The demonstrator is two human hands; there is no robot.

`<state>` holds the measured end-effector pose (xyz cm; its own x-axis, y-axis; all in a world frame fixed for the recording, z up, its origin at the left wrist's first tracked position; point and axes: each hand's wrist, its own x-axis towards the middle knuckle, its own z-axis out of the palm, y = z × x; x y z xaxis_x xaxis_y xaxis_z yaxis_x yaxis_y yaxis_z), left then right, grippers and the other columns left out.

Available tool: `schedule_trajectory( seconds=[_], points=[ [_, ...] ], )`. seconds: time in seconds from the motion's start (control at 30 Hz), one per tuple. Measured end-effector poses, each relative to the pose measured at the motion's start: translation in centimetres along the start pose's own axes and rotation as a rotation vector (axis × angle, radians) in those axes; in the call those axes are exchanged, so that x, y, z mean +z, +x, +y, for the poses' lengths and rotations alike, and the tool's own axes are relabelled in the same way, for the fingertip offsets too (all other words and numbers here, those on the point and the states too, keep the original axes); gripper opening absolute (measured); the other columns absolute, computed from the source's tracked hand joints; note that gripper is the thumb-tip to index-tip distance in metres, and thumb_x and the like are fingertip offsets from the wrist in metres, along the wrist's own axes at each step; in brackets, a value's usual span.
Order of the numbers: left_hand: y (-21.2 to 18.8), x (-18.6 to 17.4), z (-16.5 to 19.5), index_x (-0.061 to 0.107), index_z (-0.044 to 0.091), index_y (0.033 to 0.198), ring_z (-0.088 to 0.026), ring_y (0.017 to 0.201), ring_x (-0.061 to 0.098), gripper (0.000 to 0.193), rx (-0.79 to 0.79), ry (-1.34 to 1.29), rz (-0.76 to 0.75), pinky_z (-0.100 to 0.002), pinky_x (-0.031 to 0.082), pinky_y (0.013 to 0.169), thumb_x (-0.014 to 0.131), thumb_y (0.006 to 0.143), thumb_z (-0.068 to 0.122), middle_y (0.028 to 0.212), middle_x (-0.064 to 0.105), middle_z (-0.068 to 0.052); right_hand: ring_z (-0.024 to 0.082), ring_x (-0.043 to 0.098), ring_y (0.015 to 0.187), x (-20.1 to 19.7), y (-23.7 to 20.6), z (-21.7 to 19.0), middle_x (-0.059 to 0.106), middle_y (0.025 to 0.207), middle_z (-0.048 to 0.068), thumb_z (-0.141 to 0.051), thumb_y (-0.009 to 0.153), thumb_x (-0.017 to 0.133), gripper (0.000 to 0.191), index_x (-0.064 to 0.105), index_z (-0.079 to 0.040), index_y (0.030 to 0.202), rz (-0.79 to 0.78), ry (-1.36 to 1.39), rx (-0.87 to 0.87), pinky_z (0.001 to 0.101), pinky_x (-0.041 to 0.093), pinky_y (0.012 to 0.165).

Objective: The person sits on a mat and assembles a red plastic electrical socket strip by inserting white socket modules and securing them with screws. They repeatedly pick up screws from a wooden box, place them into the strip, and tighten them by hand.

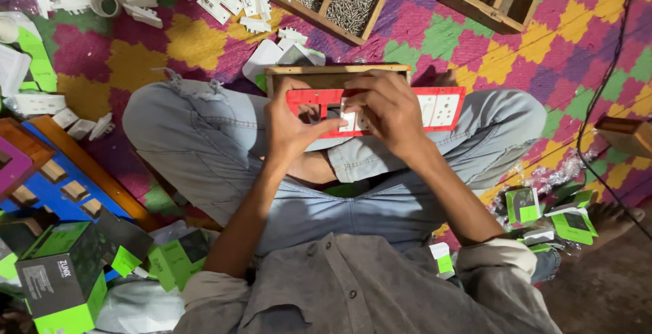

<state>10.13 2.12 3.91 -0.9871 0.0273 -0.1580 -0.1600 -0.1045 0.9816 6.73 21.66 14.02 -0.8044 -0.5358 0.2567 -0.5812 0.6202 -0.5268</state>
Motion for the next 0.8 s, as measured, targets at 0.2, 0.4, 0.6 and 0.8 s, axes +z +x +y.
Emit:
schedule_trajectory(
  seconds=[0.2, 0.4, 0.6, 0.8],
  points=[
    [0.3, -0.1, 0.1, 0.052, 0.006, 0.102, -0.005, 0.068, 0.063, 0.066, 0.014, 0.076, 0.015, -0.023, 0.055, 0.062, 0.104, 0.062, 0.016, 0.079, 0.069, -0.002, 0.030, 0.068, 0.092, 1.0, -0.5, 0.0, 0.070, 0.104, 0.010, 0.003, 0.078, 0.074, 0.022, 0.069, -0.003, 0.098, 0.108, 0.030, 0.012, 0.0403, 0.051, 0.079],
    [0.2, -0.1, 0.1, 0.053, 0.006, 0.102, -0.005, 0.069, 0.065, 0.065, 0.038, 0.090, 0.022, -0.024, 0.056, 0.062, 0.104, 0.062, 0.014, 0.080, 0.069, -0.003, 0.026, 0.074, 0.086, 0.1, 2.1, 5.6, 0.075, 0.097, 0.012, 0.008, 0.091, 0.073, 0.017, 0.072, -0.005, 0.101, 0.085, -0.005, 0.255, 0.0357, 0.057, 0.076],
    [0.4, 0.0, -0.2, 0.051, 0.006, 0.103, -0.004, 0.068, 0.066, 0.064, -0.011, 0.017, -0.004, -0.024, 0.056, 0.060, 0.101, 0.063, 0.011, 0.076, 0.069, -0.002, 0.027, 0.076, 0.082, 2.1, 6.4, 14.4, 0.077, 0.094, 0.014, -0.004, 0.090, 0.079, 0.016, 0.075, -0.002, 0.106, -0.159, 0.018, 0.339, 0.0387, 0.058, 0.074],
    [0.8, -0.1, -0.2, 0.051, 0.007, 0.103, -0.004, 0.070, 0.065, 0.064, -0.006, 0.017, -0.004, -0.023, 0.055, 0.063, 0.102, 0.063, 0.012, 0.078, 0.070, -0.001, 0.040, 0.064, 0.113, 4.6, 9.2, 19.6, 0.067, 0.123, 0.022, -0.015, 0.090, 0.082, 0.044, 0.066, -0.001, 0.129, -0.302, -0.160, 0.298, 0.0477, 0.050, 0.100]
  ],
)
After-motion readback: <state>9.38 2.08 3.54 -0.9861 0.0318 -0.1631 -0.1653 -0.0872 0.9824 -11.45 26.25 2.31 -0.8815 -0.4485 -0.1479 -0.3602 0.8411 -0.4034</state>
